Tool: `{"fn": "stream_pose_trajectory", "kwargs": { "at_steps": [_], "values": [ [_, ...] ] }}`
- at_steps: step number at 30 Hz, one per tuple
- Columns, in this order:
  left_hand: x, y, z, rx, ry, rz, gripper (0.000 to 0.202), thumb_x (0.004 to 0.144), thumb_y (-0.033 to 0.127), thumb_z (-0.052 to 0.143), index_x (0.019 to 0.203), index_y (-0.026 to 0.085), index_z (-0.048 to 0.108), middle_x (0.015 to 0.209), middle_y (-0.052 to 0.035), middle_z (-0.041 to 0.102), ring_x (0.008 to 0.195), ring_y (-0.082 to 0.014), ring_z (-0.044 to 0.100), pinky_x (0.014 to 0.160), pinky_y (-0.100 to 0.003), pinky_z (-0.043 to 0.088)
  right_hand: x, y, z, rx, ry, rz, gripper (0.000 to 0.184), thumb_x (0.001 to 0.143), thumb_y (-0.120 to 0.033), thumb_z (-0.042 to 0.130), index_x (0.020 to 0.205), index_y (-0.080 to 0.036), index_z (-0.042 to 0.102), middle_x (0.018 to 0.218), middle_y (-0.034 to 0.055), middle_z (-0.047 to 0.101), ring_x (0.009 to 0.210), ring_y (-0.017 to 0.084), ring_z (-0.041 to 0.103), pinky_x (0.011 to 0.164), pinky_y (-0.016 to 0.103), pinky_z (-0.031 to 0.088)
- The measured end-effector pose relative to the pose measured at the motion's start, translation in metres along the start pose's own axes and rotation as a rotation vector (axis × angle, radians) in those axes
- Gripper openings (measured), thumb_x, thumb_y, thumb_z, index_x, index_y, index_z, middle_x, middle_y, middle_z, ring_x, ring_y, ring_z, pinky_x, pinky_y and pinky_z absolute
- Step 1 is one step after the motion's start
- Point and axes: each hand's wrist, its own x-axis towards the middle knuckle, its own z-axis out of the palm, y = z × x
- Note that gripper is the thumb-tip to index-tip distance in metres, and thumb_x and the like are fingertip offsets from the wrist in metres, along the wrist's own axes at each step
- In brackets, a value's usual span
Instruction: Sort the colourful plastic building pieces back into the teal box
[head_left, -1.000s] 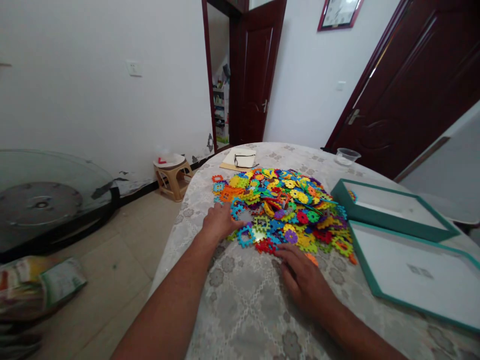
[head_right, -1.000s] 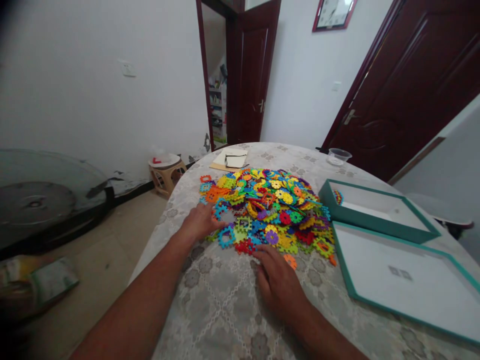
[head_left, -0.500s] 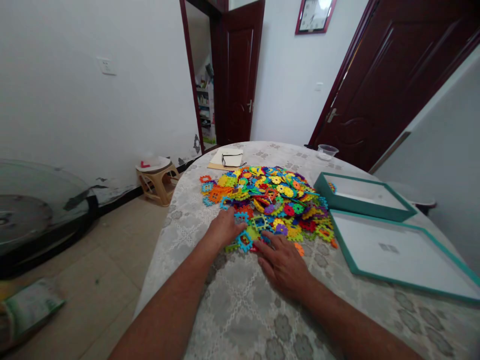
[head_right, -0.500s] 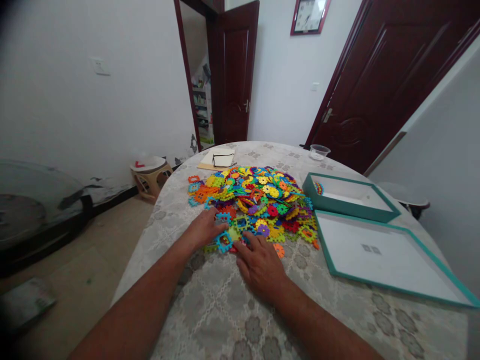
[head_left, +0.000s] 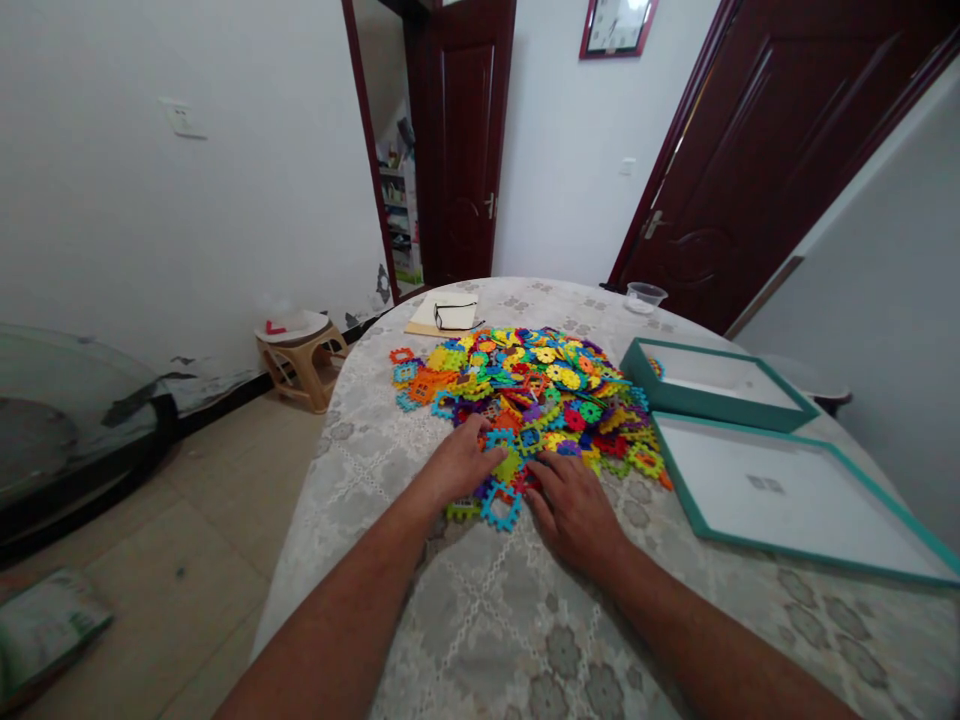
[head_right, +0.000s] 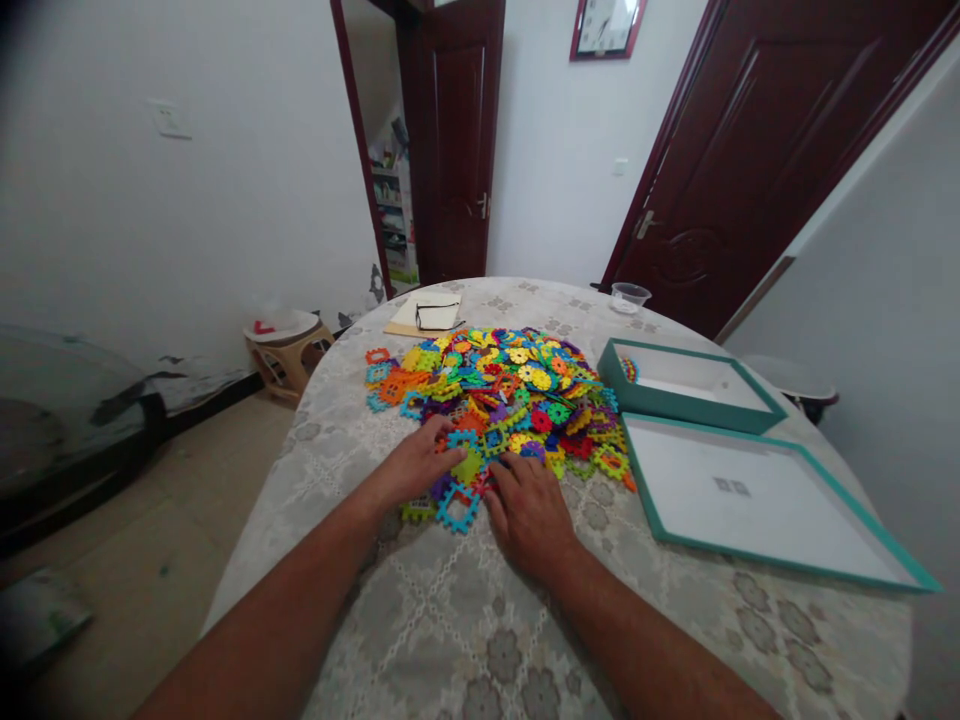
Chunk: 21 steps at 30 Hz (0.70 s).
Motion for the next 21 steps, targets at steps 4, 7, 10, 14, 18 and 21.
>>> {"fn": "stream_pose_trajectory", "kwargs": {
  "at_steps": [4, 7, 10, 14, 18, 21],
  "values": [
    [-0.004, 0.004, 0.007, 0.044, -0.015, -0.029, 0.051, 0.081, 0.034, 0.079, 0.127, 0.022, 0.06, 0.109, -0.0056, 0.077, 0.095, -0.0245, 0.071, 0.082, -0.031, 0.052, 0.002, 0.008, 0.002, -0.017, 0.031, 0.028, 0.03, 0.104, -0.029, 0.057, 0.13, -0.019, 0.069, 0.133, 0.0146, 0.068, 0.121, 0.032, 0.059, 0.105, 0.053, 0.05],
    [-0.004, 0.006, 0.01, 0.075, -0.008, -0.032, 0.051, 0.081, 0.024, 0.076, 0.129, 0.022, 0.06, 0.112, -0.0063, 0.077, 0.099, -0.0251, 0.072, 0.084, -0.031, 0.052, 0.004, 0.014, 0.003, -0.028, 0.03, 0.036, 0.028, 0.104, -0.026, 0.057, 0.127, -0.019, 0.069, 0.131, 0.0146, 0.069, 0.119, 0.032, 0.06, 0.104, 0.053, 0.05],
    [-0.002, 0.005, 0.009, 0.05, -0.013, -0.032, 0.046, 0.082, 0.019, 0.069, 0.127, 0.02, 0.062, 0.113, -0.0069, 0.077, 0.098, -0.0242, 0.072, 0.085, -0.031, 0.053, 0.004, 0.017, 0.001, -0.021, 0.036, 0.039, 0.03, 0.102, -0.029, 0.06, 0.129, -0.018, 0.067, 0.132, 0.0166, 0.067, 0.12, 0.033, 0.059, 0.104, 0.054, 0.05],
    [0.0, 0.004, 0.006, -0.077, -0.001, 0.029, 0.044, 0.083, 0.019, 0.065, 0.127, 0.018, 0.064, 0.115, -0.0062, 0.076, 0.097, -0.0228, 0.071, 0.087, -0.032, 0.055, 0.003, 0.017, 0.001, -0.006, 0.049, 0.055, 0.028, 0.102, -0.03, 0.061, 0.126, -0.017, 0.065, 0.129, 0.0177, 0.067, 0.118, 0.033, 0.059, 0.103, 0.052, 0.05],
    [0.001, 0.01, 0.005, -0.216, 0.019, 0.028, 0.044, 0.083, 0.021, 0.065, 0.127, 0.018, 0.064, 0.114, -0.005, 0.076, 0.095, -0.0213, 0.071, 0.085, -0.031, 0.056, 0.002, 0.02, 0.004, -0.009, 0.087, 0.071, 0.026, 0.101, -0.028, 0.059, 0.123, -0.014, 0.061, 0.122, 0.0185, 0.066, 0.116, 0.033, 0.058, 0.101, 0.05, 0.049],
    [0.001, 0.014, 0.005, -0.273, 0.054, 0.0, 0.041, 0.084, 0.023, 0.065, 0.125, 0.019, 0.064, 0.113, -0.0046, 0.077, 0.094, -0.0207, 0.071, 0.085, -0.031, 0.057, 0.0, 0.026, 0.007, -0.024, 0.152, 0.089, 0.025, 0.101, -0.028, 0.058, 0.122, -0.014, 0.06, 0.119, 0.0185, 0.066, 0.113, 0.033, 0.058, 0.1, 0.049, 0.05]
  ]
}}
